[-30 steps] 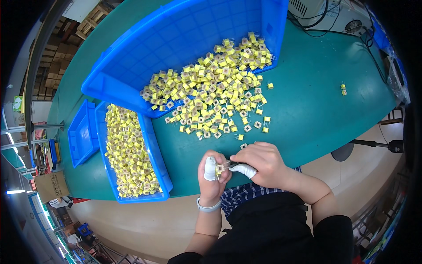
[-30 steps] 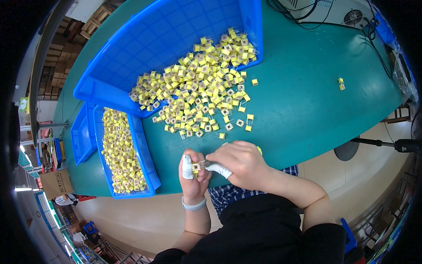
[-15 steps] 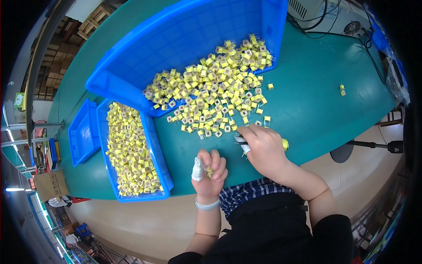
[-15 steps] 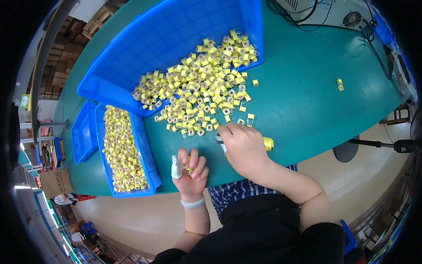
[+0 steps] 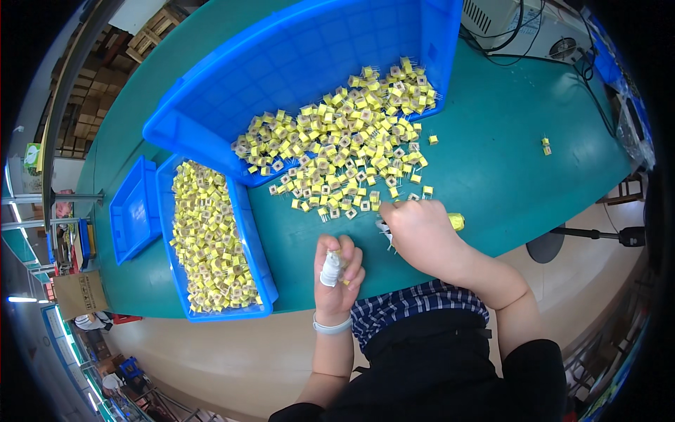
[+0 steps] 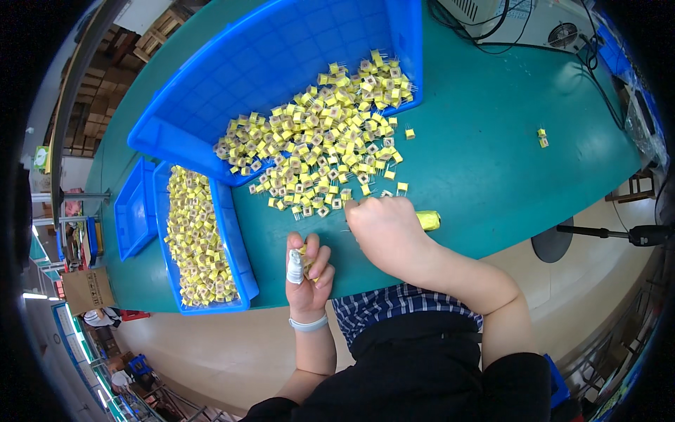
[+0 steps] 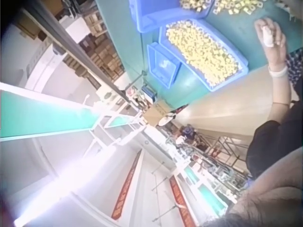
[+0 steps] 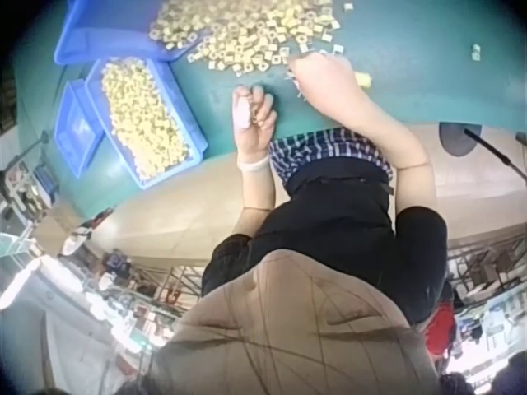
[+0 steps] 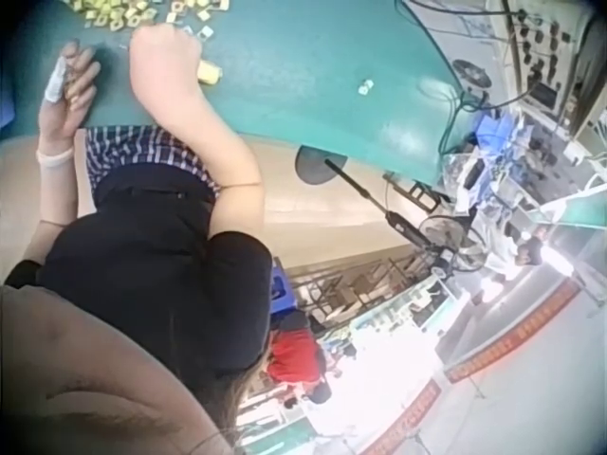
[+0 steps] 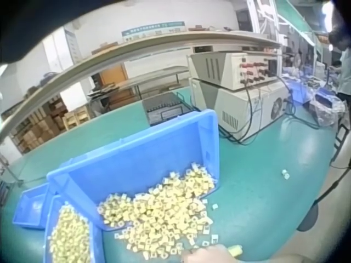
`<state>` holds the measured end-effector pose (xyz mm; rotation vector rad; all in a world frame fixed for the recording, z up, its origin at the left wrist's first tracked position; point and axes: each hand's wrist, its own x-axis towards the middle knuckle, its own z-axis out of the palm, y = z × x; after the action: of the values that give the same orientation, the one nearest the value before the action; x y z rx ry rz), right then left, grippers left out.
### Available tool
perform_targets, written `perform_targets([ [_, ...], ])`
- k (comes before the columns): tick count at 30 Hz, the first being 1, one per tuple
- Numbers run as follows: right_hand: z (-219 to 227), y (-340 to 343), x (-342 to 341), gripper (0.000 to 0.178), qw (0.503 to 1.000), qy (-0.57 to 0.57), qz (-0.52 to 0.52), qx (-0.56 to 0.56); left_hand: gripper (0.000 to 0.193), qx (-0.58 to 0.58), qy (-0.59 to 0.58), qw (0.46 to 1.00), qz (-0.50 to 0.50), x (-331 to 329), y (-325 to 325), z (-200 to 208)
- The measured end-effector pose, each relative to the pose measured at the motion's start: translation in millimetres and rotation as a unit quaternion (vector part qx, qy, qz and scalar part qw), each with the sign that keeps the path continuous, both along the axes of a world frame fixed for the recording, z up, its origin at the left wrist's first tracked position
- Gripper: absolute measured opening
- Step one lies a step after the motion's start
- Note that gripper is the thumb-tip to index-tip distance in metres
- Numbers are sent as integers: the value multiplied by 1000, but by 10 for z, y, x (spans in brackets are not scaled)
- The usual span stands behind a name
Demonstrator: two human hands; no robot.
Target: The person picks up a transformer from a blue bin, trims its pins using shears, and places the finished component into a separate blue bin.
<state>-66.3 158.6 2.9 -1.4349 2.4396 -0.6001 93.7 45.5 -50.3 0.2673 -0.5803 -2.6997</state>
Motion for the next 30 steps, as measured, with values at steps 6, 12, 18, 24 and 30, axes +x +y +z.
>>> perform_targets([
  [6, -107, 25, -4, 11, 999, -37, -15, -37, 31, -19, -61, 998, -4, -39, 0, 80],
  [12, -7, 70, -28, 12, 980, -111, -73, -145, 37, -95, -151, 983, -33, -93, 27, 162],
  [18, 115, 88, 71, 17, 917, -250, 17, -309, 36, -69, -178, 980, -52, -105, 113, 192],
  [24, 10, 68, 114, 18, 910, -168, 46, -376, 31, 9, -102, 992, -67, -29, 100, 98],
  [30, -27, 115, 180, 38, 916, -177, 47, -358, 28, -71, -90, 993, 11, -46, 116, 132],
])
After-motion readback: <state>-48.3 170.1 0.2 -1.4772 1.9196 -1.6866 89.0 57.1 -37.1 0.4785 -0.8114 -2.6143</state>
